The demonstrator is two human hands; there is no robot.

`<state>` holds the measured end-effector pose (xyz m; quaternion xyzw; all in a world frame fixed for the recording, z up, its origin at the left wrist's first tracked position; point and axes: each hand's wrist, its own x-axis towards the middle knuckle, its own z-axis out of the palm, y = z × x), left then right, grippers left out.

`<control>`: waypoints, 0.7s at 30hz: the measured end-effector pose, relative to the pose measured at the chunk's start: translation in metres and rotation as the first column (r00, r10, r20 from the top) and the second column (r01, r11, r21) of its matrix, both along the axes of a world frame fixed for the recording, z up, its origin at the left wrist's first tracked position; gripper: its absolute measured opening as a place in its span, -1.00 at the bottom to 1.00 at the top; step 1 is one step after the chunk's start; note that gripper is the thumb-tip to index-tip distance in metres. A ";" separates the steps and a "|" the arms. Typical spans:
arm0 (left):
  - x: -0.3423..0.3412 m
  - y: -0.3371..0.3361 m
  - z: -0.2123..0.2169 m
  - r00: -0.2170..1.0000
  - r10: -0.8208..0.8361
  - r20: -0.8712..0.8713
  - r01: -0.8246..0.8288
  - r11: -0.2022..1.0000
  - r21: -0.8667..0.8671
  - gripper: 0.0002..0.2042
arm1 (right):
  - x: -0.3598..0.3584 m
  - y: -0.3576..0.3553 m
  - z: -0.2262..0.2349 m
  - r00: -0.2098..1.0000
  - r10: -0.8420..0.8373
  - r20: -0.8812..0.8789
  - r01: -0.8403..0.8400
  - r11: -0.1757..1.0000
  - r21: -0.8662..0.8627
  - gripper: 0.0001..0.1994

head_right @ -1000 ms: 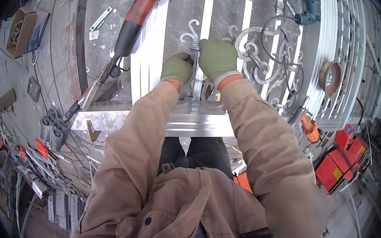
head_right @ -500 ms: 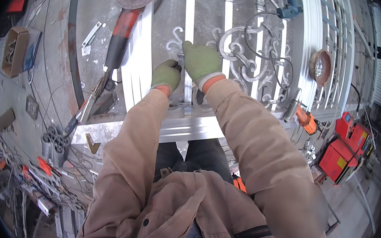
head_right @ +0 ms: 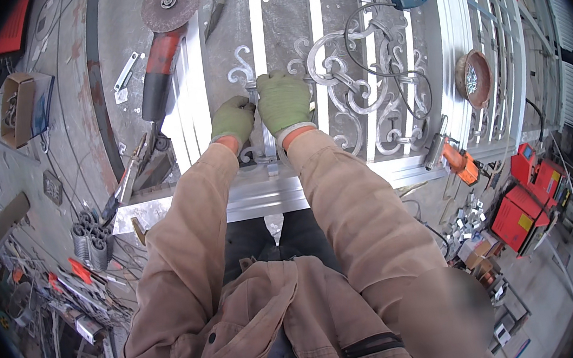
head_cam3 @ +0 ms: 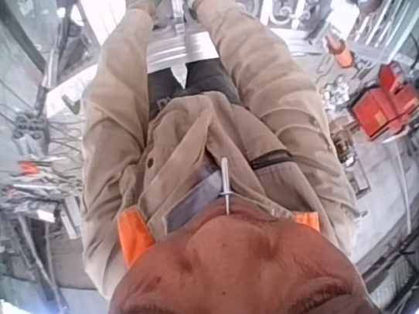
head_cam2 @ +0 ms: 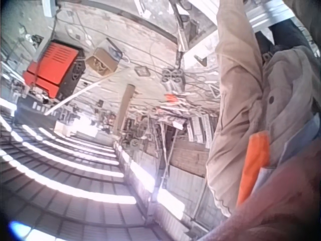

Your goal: The person assembles a decorative metal gate by positioning ornamental metal pieces onto a rectangular frame. They use a handheld angle grinder to smooth or cut the metal components and a hammer to tap pieces into place. The person repeatedly adjusts the position of the metal pieces and secures them within the frame.

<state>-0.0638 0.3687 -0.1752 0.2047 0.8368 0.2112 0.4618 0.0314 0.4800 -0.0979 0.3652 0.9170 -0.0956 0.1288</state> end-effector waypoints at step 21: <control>0.000 -0.001 -0.014 1.000 -0.007 -0.027 0.008 0.999 0.044 -0.64 | 0.045 -0.094 0.229 0.050 -0.792 -0.608 -0.983 0.068 -0.169 -0.61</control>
